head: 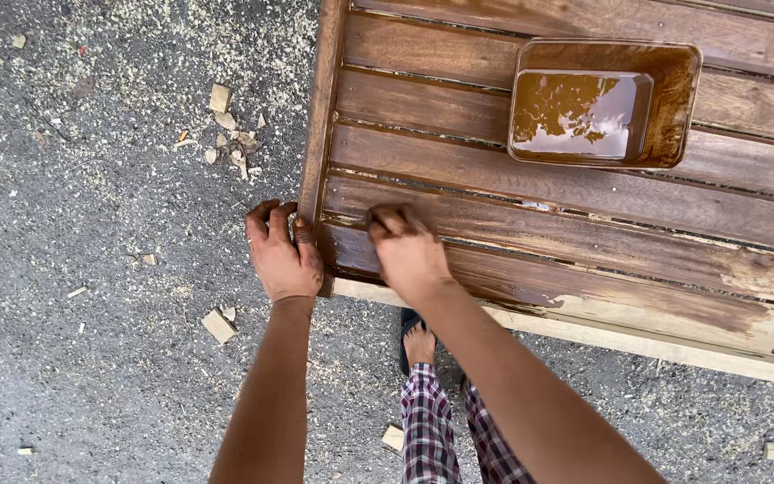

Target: The person applies a brown wood stain to a slatted wooden table top, dipping a cloth rag into a plastic tray of stain and wiping it across the bare planks by hand. They work section by section around the table, repositioning the tray and continuing to coat the remaining unstained areas.

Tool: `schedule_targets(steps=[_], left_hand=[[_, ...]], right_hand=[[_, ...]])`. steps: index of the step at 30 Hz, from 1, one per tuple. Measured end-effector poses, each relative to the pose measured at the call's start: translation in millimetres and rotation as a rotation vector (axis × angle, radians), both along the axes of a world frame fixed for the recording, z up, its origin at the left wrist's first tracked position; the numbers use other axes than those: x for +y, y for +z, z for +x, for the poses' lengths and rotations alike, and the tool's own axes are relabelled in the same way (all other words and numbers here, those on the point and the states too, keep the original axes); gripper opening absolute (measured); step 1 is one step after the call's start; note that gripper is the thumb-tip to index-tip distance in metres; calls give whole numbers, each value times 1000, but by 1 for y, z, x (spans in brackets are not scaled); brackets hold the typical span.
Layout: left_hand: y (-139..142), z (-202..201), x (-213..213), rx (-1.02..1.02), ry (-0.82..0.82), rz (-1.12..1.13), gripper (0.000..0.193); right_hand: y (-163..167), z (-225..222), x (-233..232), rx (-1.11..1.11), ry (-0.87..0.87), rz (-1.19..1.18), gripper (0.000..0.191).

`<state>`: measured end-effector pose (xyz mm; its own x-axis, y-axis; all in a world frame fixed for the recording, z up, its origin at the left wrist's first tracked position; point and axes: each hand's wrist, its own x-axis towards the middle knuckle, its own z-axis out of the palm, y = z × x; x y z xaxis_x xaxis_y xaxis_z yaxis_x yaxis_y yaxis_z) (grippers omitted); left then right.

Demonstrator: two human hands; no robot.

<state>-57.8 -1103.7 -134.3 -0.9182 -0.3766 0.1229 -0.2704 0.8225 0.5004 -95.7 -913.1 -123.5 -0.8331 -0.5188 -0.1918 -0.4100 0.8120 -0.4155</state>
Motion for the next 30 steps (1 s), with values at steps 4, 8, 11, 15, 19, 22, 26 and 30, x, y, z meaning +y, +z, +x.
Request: schedule_targets(steps=[4, 8, 11, 15, 19, 22, 26, 30], left_hand=[[2, -4, 1, -49, 26, 28, 29], [5, -10, 3, -90, 53, -15, 28], [4, -13, 3, -122, 72, 18, 29], [2, -14, -1, -95, 82, 57, 31], [4, -14, -2, -72, 93, 89, 30], [7, -15, -2, -96, 97, 89, 30], [5, -18, -5, -137, 66, 39, 33], [1, -19, -7, -149, 80, 58, 32]], right_hand=[[25, 4, 131, -43, -81, 137, 45], [20, 20, 205, 81, -159, 67, 28], [1, 13, 156, 179, -89, -176, 32], [-26, -24, 10, 216, 49, -400, 39], [-30, -32, -44, 73, 87, -361, 34], [-16, -21, 1, 132, 66, -160, 35], [-7, -16, 28, 113, 24, -161, 37], [-25, -19, -31, 111, 30, -185, 50]])
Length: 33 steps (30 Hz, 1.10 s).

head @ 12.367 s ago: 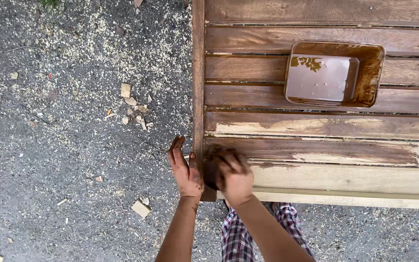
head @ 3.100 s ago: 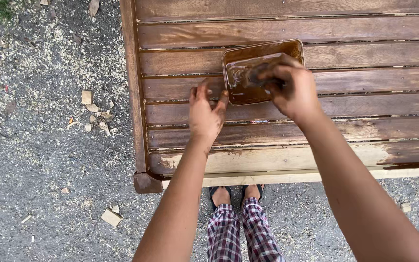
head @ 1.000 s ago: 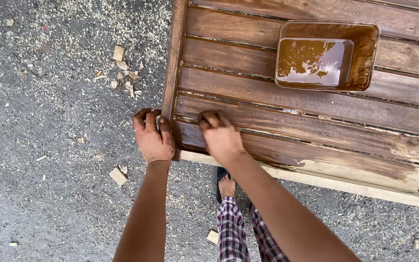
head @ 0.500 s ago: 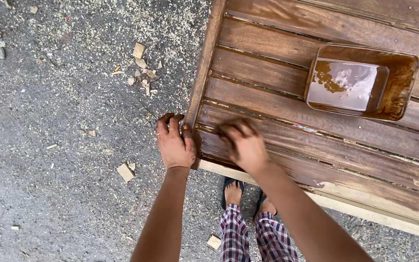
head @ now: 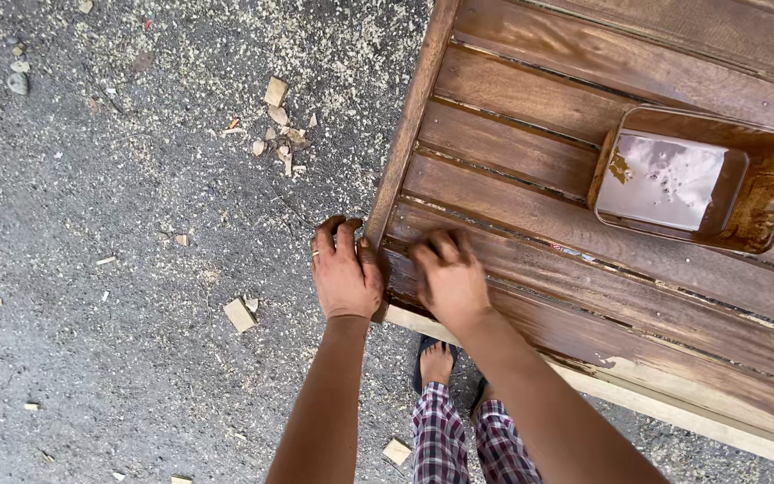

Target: The person applies a brown wood stain to a slatted wooden table top, dipping a cloth rag into a plastic tray of stain and wiping it across the bare planks by hand. They work section by section around the table, repositioning the tray and continuing to coat the remaining unstained areas.

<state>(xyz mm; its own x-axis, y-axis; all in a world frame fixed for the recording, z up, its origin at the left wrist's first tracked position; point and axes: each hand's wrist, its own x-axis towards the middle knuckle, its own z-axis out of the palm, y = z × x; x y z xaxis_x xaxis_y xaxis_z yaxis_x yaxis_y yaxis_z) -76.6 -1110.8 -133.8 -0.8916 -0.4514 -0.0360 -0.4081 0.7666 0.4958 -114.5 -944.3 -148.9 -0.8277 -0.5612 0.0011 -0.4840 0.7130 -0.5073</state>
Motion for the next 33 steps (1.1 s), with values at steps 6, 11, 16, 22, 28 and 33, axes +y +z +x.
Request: schedule_targets(steps=[6, 11, 16, 22, 28, 33], left_hand=[[4, 4, 2, 4, -3, -21, 32], [12, 11, 8, 43, -53, -15, 32], [12, 18, 16, 27, -77, -58, 34], [6, 28, 18, 12, -118, -106, 33], [1, 36, 10, -78, -140, -75, 47], [1, 39, 9, -28, -161, -56, 36]], right_hand=[[-24, 19, 49, 53, 111, 89, 58], [-22, 61, 257, 206, -192, 79, 42], [-7, 64, 314, 29, -1106, 80, 19], [-6, 28, 111, -193, -731, 315, 80], [-12, -3, 47, -145, -210, 175, 51], [22, 37, 221, 192, -619, 105, 40]])
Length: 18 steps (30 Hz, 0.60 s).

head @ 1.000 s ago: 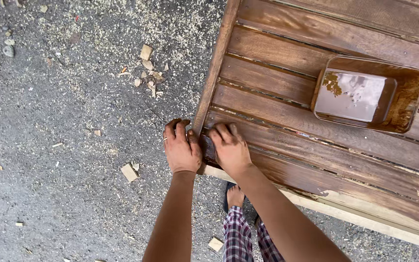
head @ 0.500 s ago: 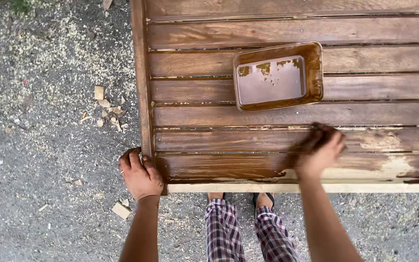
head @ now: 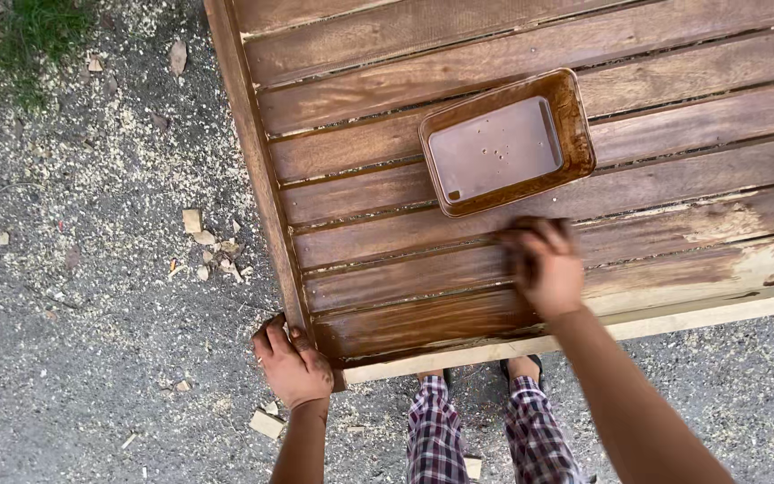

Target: The person applies a brown wood stain to a slatted wooden table top, dipping a cloth rag into a plastic tray of stain and wiping it across the bare planks by hand. They work section by section around the table, repositioning the tray and continuing to coat the remaining unstained areas.

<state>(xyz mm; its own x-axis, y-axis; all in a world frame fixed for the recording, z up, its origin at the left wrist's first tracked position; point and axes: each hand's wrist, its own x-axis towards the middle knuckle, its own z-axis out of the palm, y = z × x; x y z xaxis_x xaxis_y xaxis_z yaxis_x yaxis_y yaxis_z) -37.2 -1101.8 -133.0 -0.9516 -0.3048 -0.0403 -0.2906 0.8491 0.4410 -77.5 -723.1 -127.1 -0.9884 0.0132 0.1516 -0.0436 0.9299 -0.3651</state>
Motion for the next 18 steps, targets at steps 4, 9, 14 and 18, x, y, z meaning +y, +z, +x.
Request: schedule_targets(steps=[4, 9, 14, 18], left_hand=[[0, 1, 4, -41, 13, -61, 42], [-1, 3, 6, 2, 0, -73, 42], [-3, 9, -4, -23, 22, 17, 45], [2, 13, -5, 108, -77, 10, 45]], right_hand=[[0, 20, 45, -49, -367, -65, 24], [-36, 1, -129, -360, -138, -110, 66], [-38, -9, -175, -310, 228, -233, 52], [-26, 20, -1, -133, 25, -100, 40]])
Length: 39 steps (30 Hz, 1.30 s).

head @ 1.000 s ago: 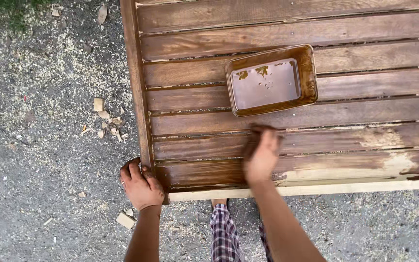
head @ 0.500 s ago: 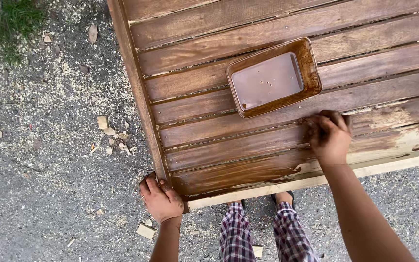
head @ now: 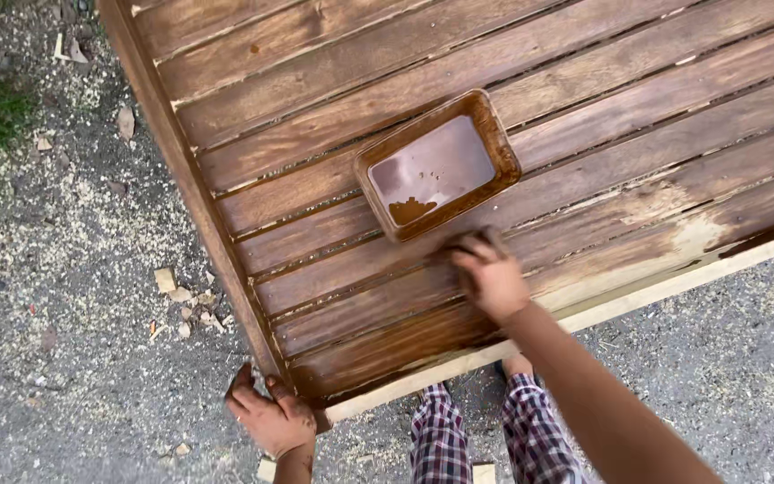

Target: The person applies a brown wood stain to a slatted wooden table top, dipping a cloth rag into a plastic tray of stain and wiping it across the bare planks by hand. They work section by section around the table, repositioning the tray and continuing to coat the remaining unstained areas.

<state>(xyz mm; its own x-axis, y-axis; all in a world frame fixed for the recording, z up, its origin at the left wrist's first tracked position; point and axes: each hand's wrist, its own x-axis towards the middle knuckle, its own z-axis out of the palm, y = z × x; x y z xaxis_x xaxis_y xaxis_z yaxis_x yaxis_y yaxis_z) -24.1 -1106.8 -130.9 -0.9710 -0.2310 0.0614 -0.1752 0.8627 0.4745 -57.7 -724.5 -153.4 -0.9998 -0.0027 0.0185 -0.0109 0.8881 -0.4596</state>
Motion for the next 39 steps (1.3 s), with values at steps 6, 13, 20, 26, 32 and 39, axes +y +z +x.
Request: schedule_targets(steps=[6, 13, 20, 26, 32, 39], left_hand=[[32, -14, 35, 138, -110, -95, 38], [35, -103, 135, -147, -171, 422, 53], [-4, -165, 199, -331, -174, 1103, 29], [9, -158, 236, -469, -190, 749, 14], [35, -134, 278, -284, -443, 580, 26], [50, -125, 302, -654, -213, 595, 37]], right_hand=[[33, 34, 219, 83, -554, 97, 20], [23, 29, 149, 120, -635, 254, 37], [8, 55, 36, 54, 102, 25, 37], [50, 67, 201, 69, -770, 192, 40], [53, 62, 214, 102, -1070, 280, 20], [38, 121, 37, -340, -741, 209, 55]])
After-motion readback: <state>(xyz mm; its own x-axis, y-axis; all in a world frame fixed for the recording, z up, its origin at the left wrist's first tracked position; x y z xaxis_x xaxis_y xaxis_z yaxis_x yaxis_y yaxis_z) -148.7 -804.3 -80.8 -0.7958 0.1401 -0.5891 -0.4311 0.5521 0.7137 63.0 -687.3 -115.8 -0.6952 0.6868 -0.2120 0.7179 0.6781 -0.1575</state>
